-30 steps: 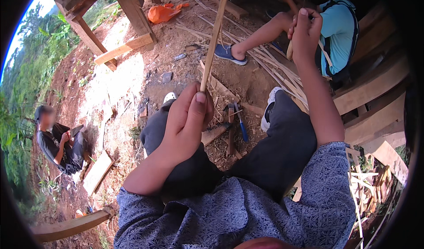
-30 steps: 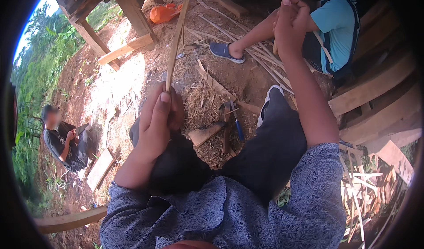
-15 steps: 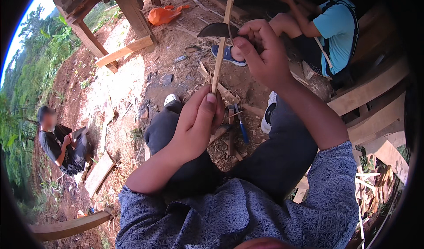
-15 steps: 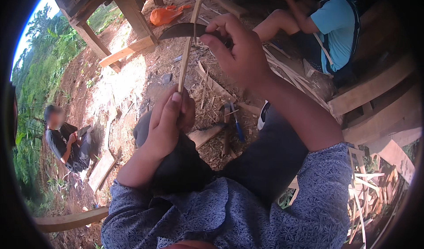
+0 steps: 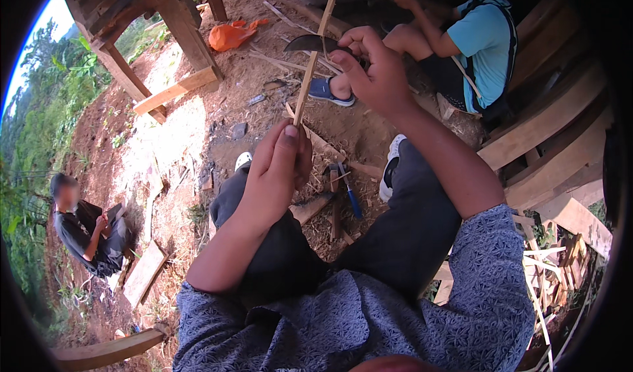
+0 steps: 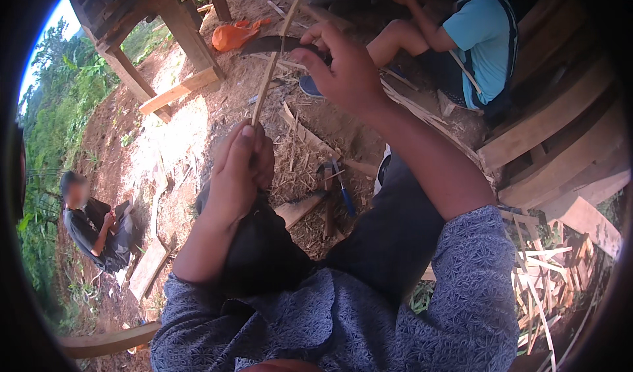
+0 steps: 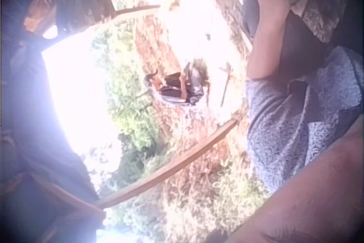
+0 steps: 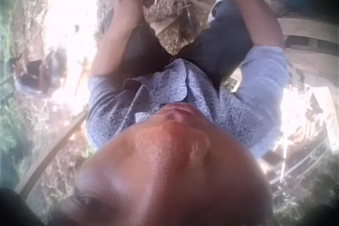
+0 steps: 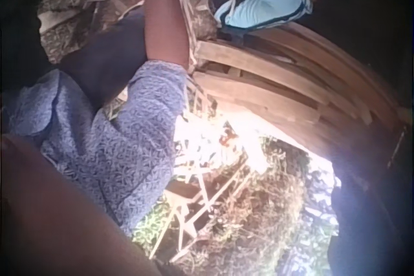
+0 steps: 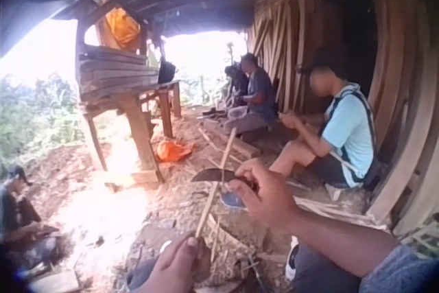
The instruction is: The person sits on the ground and uses a curved knife to shave thin strips from a long, thin piece of wood. They repeatedly hold the wood and draw the knife along its length to remove shavings, occasionally inspecting the result.
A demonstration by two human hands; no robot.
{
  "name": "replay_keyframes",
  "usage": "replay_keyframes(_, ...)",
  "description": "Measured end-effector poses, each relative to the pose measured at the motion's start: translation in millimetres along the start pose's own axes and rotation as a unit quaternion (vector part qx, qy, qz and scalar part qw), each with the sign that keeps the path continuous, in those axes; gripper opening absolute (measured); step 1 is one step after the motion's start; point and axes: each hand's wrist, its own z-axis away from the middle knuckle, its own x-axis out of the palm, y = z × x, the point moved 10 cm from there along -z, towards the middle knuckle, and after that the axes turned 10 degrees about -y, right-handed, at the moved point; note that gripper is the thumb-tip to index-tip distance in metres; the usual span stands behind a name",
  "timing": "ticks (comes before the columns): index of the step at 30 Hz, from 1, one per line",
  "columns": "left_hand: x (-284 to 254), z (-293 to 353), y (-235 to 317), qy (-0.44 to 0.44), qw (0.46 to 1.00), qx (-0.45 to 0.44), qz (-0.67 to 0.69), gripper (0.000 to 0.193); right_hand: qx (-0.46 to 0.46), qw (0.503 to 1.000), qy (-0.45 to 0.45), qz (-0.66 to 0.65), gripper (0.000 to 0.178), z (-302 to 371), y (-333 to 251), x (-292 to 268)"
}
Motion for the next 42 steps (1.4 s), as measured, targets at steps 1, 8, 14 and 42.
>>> replay_keyframes(1,-1,0,0,-0.002,1.0,-0.004,-0.004,0.029,-0.004,1.0,0.001,0.0,0.02,-1,0,2)
replay_keyframes(8,11,25,7,-0.065,0.996,0.014,-0.068,0.033,0.2,0.886,0.407,0.091,0.038,51,154,-199)
replay_keyframes(14,-8,29,14,-0.023,0.993,0.033,-0.108,0.031,0.179,0.934,0.201,-0.235,0.027,23,94,-86)
replay_keyframes(42,7,21,4,-0.012,0.992,0.043,-0.118,0.034,0.007,0.994,-0.032,-0.102,0.023,11,8,18)
